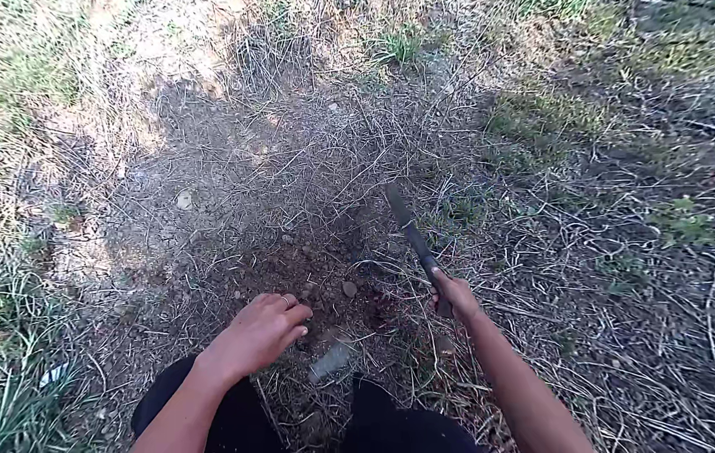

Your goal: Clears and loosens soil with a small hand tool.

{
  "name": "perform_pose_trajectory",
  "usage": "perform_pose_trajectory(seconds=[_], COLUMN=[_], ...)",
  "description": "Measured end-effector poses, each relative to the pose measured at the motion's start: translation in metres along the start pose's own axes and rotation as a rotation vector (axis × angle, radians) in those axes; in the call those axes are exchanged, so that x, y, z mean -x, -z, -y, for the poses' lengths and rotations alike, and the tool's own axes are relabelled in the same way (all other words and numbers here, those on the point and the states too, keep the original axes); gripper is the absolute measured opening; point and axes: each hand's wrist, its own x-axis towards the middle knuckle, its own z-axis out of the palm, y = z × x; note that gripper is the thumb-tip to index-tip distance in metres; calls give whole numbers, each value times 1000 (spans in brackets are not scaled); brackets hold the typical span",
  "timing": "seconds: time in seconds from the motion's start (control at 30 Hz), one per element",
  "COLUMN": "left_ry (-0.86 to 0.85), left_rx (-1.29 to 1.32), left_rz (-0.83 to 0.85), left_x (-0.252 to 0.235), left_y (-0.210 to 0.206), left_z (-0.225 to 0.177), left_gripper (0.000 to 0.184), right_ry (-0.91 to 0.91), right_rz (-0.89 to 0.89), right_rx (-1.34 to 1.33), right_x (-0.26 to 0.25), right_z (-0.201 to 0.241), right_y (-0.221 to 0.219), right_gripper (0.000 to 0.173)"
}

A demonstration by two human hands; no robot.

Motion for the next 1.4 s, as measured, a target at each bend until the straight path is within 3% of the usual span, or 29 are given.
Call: perform_pose_trajectory(seconds=[0.1, 0.23, 0.33, 0.43, 0.5, 0.63, 0.7, 0.8, 0.93, 1.07, 1.17, 1.3, 1.4], left_ry=[16, 43, 25, 12, 3, -2, -13, -51, -96, -136, -147, -116, -45], left_rx=[-2, -9, -15, -10, -1, 0, 5, -1, -24, -36, -26, 35, 51], left_rz=[24, 20, -17, -3, 16, 20, 17, -19, -83, -155, -148, -41, 54], left_x=[3, 6, 4, -1, -6, -10, -7, 1, 12, 13, 7, -8, -15], left_y=[-1, 2, 2, 1, 0, 2, 2, 0, 2, 4, 4, 3, 7], left_z=[5, 6, 1, -3, -5, -7, -9, -11, -8, -6, -10, -17, -17], left_gripper=[29, 29, 28, 28, 28, 30, 30, 28, 27, 27, 27, 27, 31], right_ry=[21, 24, -85, -90, 77, 342, 346, 294, 280, 356, 243, -100, -81], right_rz=[-142, -130, 188, 590, 748, 897, 872, 678, 239, -85, -63, 291, 306], right_rx=[-314, -579, -191, 274, 547, 978, 997, 832, 340, -106, -17, 375, 331], right_x=[-18, -33, -18, 18, 33, 71, 83, 86, 103, 93, 92, 110, 147], right_z=[18, 7, -40, -58, -63, -52, -46, -31, -5, -19, -59, -102, -96], right_y=[-13, -94, -146, -158, -151, -130, -109, -64, -25, -34, -43, -45, -35], right_gripper=[44, 49, 45, 48, 44, 53, 53, 48, 37, 35, 37, 42, 38])
